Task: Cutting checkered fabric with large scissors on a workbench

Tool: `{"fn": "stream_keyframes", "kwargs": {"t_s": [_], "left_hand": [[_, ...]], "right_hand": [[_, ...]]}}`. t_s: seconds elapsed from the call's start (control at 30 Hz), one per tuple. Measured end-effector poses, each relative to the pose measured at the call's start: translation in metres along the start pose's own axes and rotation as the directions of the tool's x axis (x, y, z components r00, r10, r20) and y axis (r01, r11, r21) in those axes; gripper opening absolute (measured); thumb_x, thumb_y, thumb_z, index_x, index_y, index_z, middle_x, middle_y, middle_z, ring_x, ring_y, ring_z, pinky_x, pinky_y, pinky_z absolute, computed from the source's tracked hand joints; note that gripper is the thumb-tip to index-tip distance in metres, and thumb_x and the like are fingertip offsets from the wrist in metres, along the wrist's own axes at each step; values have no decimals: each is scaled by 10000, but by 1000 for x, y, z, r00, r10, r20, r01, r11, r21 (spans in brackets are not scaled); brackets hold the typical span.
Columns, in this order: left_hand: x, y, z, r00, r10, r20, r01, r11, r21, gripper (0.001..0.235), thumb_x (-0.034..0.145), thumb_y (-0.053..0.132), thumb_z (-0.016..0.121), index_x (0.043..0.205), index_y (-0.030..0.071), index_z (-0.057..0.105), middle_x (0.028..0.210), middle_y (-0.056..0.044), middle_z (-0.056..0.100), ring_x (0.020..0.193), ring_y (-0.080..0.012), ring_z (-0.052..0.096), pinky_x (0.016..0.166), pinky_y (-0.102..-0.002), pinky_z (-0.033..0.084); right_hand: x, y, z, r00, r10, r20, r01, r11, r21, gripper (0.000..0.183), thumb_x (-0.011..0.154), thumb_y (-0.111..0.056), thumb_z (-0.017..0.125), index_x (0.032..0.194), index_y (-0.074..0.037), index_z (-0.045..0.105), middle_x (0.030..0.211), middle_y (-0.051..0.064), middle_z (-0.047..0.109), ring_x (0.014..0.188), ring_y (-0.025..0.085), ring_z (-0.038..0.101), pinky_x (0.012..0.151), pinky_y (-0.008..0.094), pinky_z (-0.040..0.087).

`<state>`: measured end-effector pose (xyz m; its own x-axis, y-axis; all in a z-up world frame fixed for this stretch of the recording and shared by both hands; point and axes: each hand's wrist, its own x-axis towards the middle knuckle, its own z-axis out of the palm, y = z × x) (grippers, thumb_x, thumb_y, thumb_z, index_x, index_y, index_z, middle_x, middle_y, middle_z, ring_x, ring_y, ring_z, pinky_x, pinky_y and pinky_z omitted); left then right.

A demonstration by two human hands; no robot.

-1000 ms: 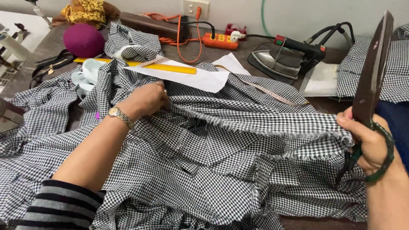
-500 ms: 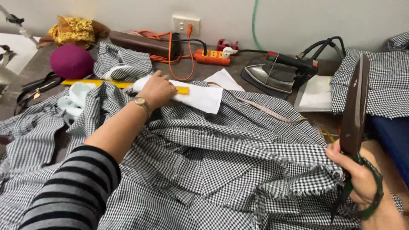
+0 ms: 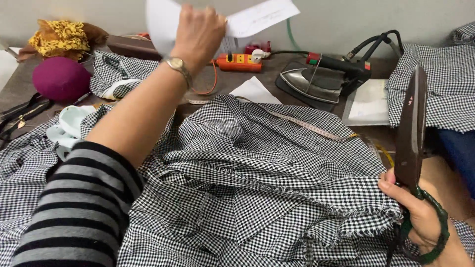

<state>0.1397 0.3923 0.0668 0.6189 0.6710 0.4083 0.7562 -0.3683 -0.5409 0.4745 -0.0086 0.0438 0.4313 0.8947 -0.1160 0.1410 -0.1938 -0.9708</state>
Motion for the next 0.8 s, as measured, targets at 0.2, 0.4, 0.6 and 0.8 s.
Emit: {"fn": "stream_keyframes", "kwargs": {"t_s": [0.2,0.4,0.6,0.8], "left_hand": [[-26,-11,27,1000,25,0,-25,994,102,285,858,166,607,1134,144,540,969,-47,589,710,-170,561,607,-310,474],[-113,52,-68,973,170,157,38,551,-834,523,827,448,742,1183,118,547,1071,-108,600,897,-292,626,727,-452,520],[-202,103,-130,865,264,-427,-501,489,-714,383,911,437,633,1060,87,595,899,-30,556,769,-175,500,616,-302,434],[-232,125,-127,884,369,-286,-457,558,-693,196,879,149,653,1070,110,635,939,-27,615,822,-178,531,750,-313,426]], "right_hand": [[1,6,-4,998,57,8,-57,997,58,85,844,-44,621,837,-70,541,909,75,565,864,188,527,780,303,404],[3,-1,0,1000,-26,-9,25,996,-83,113,847,-81,640,806,-71,535,892,54,561,889,159,535,840,279,402],[8,-1,-3,999,-37,15,37,999,-12,122,837,-103,644,813,-121,525,884,11,566,849,118,527,804,244,404],[0,-18,0,997,-73,34,72,997,32,126,832,-105,657,798,-129,538,840,-15,548,812,100,520,770,234,402]]}}
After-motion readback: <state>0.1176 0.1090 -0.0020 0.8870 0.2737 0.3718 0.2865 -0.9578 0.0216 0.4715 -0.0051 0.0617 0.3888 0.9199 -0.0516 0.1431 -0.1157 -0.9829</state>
